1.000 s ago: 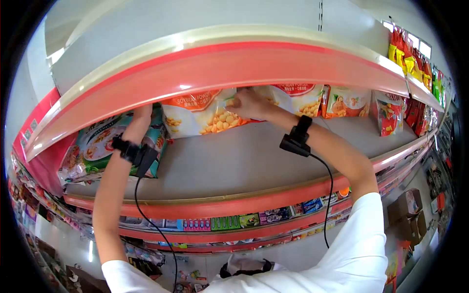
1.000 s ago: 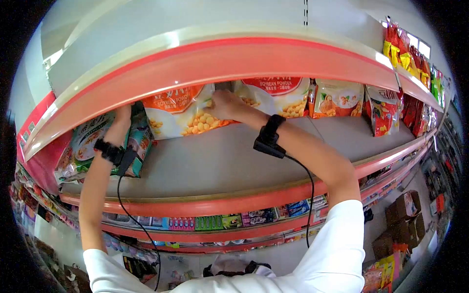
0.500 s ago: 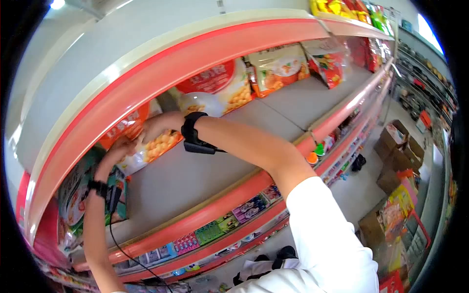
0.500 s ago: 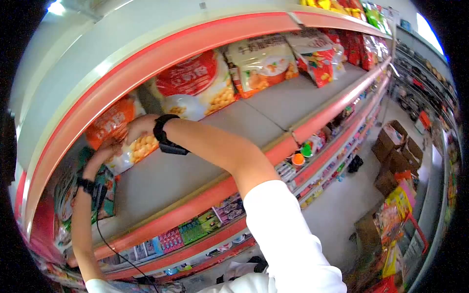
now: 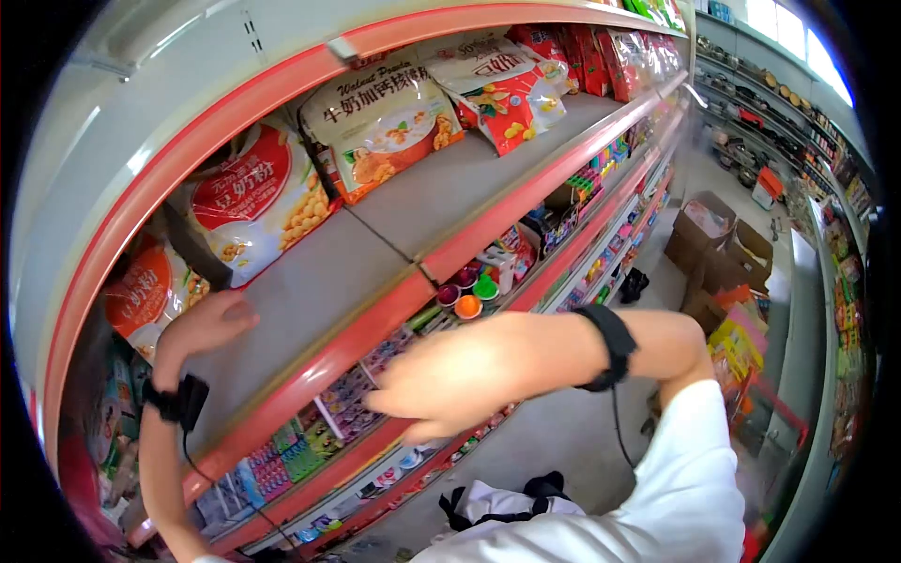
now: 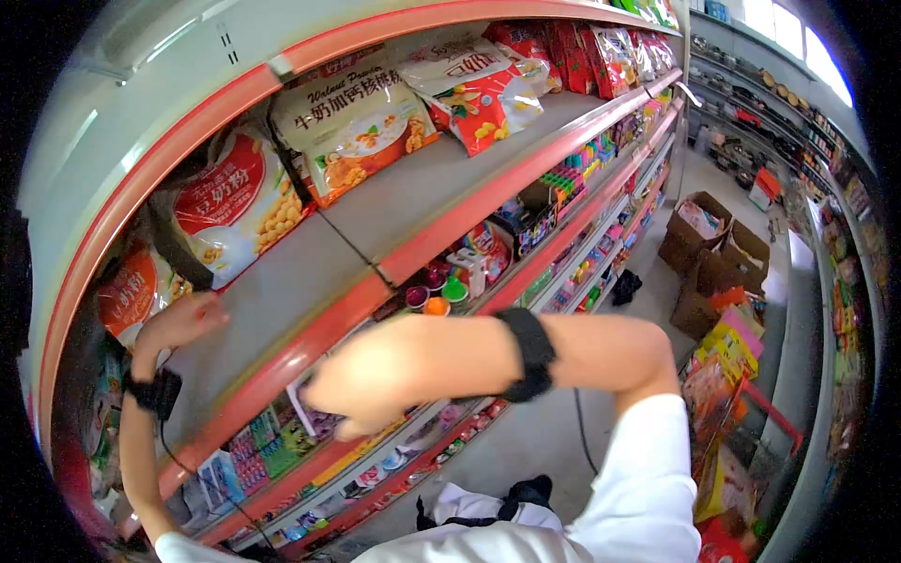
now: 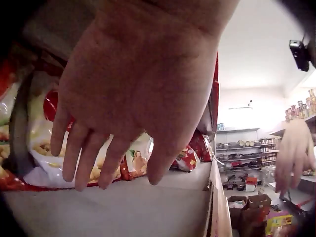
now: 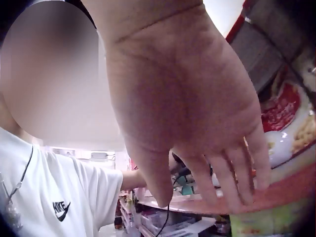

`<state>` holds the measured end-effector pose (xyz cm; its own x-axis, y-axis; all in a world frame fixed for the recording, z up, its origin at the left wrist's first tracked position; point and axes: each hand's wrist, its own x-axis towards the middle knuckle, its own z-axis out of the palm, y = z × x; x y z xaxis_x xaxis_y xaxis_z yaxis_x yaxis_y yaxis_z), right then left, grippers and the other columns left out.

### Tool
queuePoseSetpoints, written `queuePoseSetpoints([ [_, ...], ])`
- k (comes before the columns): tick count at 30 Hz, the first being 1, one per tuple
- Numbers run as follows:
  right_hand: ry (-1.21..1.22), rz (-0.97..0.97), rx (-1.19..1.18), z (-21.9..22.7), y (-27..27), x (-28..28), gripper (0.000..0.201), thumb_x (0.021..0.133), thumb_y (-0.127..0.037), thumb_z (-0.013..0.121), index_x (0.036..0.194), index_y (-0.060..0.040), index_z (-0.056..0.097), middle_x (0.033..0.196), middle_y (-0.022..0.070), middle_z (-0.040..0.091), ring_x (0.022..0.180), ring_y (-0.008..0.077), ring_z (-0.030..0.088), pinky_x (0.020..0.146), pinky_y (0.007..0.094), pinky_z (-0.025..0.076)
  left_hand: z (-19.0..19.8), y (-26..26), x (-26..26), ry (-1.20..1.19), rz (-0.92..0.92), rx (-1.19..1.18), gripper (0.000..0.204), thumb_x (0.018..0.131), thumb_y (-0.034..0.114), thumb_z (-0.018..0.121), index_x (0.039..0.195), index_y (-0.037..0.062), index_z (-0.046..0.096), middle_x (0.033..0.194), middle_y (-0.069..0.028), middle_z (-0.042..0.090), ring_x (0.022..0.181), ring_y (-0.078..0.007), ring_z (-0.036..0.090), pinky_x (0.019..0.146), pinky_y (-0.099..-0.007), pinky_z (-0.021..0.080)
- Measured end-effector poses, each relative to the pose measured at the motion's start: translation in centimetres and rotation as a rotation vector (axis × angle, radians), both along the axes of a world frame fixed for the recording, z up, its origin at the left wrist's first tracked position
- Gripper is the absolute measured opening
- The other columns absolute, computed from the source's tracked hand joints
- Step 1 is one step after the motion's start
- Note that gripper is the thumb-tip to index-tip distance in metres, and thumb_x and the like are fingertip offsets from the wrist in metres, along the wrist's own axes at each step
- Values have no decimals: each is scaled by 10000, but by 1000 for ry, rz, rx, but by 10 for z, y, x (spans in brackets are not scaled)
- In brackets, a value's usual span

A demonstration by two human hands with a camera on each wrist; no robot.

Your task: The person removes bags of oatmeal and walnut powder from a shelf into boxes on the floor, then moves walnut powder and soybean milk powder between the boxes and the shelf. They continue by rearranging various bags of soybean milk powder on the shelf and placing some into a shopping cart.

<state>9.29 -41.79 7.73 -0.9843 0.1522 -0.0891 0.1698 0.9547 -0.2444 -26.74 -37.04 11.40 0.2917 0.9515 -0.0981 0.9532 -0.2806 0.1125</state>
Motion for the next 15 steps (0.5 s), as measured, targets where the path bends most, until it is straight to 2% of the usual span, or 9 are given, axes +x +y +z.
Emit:
queuePoseSetpoints([
  [3, 106, -81, 84, -30, -1, 98, 350, 872, -290, 542, 1043, 8, 477, 885, 145, 545, 846, 303, 565, 739, 400, 453, -9, 82, 12, -58, 112, -10, 405, 854, 382, 559, 935, -13, 594, 801, -178, 595, 783, -268, 589, 744, -346, 466],
  [4, 213, -125, 143, -45, -1, 128, 341, 869, -291, 545, 1025, 5, 478, 884, 143, 541, 847, 297, 565, 737, 388, 453, -4, 103, 12, 37, 282, 67, 423, 839, 398, 569, 925, -14, 618, 777, -169, 615, 769, -242, 593, 744, -349, 472],
  [7, 25, -322, 69, -56, -3, 198, 338, 861, -293, 555, 992, 8, 474, 892, 152, 544, 864, 318, 565, 756, 408, 460, -2, 134, -19, 285, 497, 169, 491, 816, 420, 598, 1100, 20, 568, 982, -122, 612, 876, -206, 568, 745, -368, 461],
  [10, 13, -428, 1, -64, 4, 254, 352, 840, -282, 585, 975, 28, 489, 858, 170, 578, 835, 340, 590, 722, 427, 484, -41, 149, -99, -356, 1082, 163, 652, 787, 441, 626, 1303, 89, 439, 1237, -91, 519, 988, -257, 555, 743, -427, 451],
  [11, 27, -461, -18, -67, 6, 266, 355, 829, -273, 601, 968, 37, 497, 841, 178, 594, 821, 347, 603, 705, 431, 495, -89, 168, -204, -926, 679, 261, 654, 748, 445, 645, 1269, 104, 445, 1196, -119, 508, 910, -266, 564, 678, -413, 458],
  [12, 26, -481, -44, -70, 9, 278, 357, 831, -272, 601, 967, 42, 498, 852, 184, 596, 831, 350, 602, 709, 435, 494, -61, 149, -142, -702, 1016, 261, 541, 725, 444, 635, 1120, 102, 495, 1023, -122, 537, 809, -230, 545, 620, -366, 450],
  [13, 25, -505, -68, -74, 13, 289, 360, 833, -271, 600, 966, 47, 499, 863, 191, 598, 840, 354, 601, 714, 438, 494, -61, 138, -133, -978, 832, 271, 281, 731, 341, 620, 806, 98, 502, 686, -27, 471, 528, -166, 460, 435, -277, 388],
  [14, 25, -532, -87, -75, 18, 297, 362, 834, -271, 599, 965, 52, 500, 873, 197, 599, 849, 357, 600, 718, 441, 494, -72, 150, -157, -842, 834, 262, 335, 736, 401, 581, 896, 127, 476, 842, -71, 517, 667, -165, 502, 610, -315, 439],
  [15, -1, -557, -108, -76, 22, 304, 378, 848, -290, 581, 1003, 43, 487, 894, 196, 588, 870, 361, 590, 734, 444, 486, -66, 134, -110, -956, 752, 354, 271, 732, 356, 600, 810, 121, 490, 694, -21, 468, 599, -165, 481, 614, -308, 425],
])
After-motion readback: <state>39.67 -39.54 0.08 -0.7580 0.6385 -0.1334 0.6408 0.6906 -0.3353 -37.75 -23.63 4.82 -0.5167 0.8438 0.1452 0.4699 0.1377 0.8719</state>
